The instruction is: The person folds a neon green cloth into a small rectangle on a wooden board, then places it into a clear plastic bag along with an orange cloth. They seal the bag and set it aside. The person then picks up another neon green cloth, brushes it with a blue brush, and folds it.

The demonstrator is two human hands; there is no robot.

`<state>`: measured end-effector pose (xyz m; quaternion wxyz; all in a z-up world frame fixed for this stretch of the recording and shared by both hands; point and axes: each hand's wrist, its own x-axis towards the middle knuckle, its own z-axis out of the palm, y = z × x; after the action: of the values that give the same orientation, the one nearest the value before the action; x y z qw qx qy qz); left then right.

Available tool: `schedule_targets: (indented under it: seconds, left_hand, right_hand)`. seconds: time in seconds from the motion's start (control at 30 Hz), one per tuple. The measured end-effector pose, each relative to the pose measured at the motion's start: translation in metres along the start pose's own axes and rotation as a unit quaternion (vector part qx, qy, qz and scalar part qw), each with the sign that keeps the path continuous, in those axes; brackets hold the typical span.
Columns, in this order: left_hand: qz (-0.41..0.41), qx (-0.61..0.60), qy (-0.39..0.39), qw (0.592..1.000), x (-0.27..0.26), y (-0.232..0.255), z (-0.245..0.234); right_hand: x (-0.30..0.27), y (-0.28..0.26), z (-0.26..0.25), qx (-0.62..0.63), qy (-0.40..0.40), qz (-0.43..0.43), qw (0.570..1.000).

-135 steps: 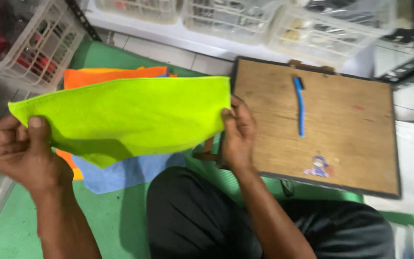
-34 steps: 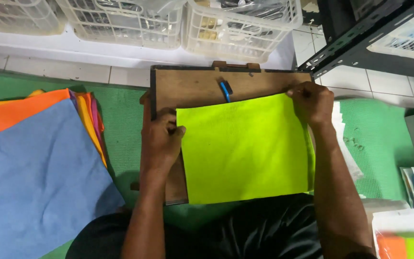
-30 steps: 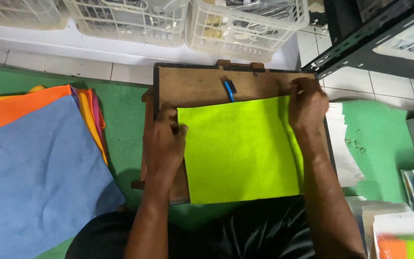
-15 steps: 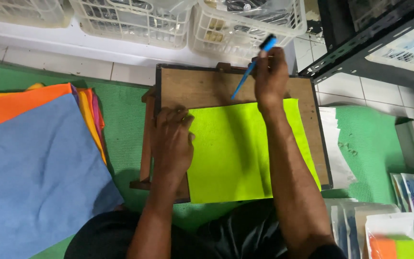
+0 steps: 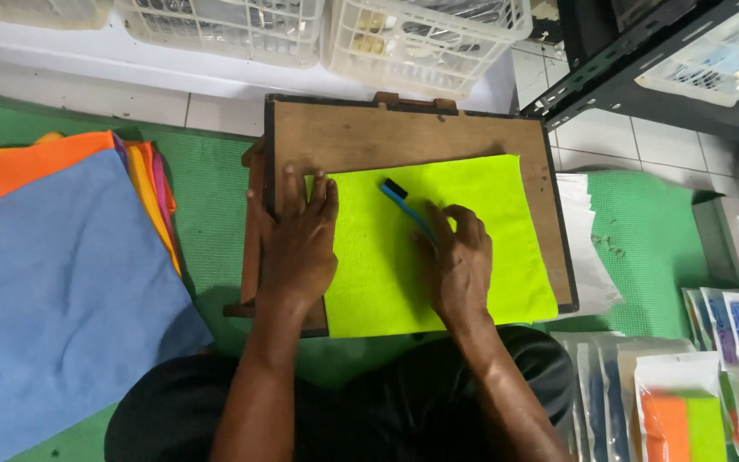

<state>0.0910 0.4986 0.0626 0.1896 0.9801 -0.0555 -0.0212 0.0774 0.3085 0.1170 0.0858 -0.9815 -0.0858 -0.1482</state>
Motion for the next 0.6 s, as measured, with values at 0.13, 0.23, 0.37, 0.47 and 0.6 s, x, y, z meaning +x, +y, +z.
schedule_targets:
  seconds: [0.13, 0.23, 0.37, 0.47, 0.6]
  left_hand:
    - [0.018, 0.005, -0.035, 0.999, 0.000, -0.008, 0.016]
    - [0.004, 0.024, -0.035, 0.999, 0.004, -0.009, 0.029]
    - [-0.018, 0.088, -0.049, 0.995, 0.006, -0.012, 0.046]
    - [-0.010, 0.074, -0.011, 0.997, 0.006, -0.014, 0.043]
    - [-0.005, 0.026, -0.013, 1.000, 0.003, -0.010, 0.029]
  right_hand:
    - [-0.025, 0.040, 0.018, 0.012, 0.019, -0.005, 1.000]
    - [-0.026, 0.052, 0.018, 0.007, 0.026, 0.007, 1.000]
    - [-0.026, 0.022, 0.006, 0.162, 0.052, 0.071, 0.983]
    - [-0.029, -0.012, 0.010, 0.242, 0.034, 0.047, 0.969]
    - [-0.033, -0.048, 0.029, 0.200, 0.006, -0.008, 0.980]
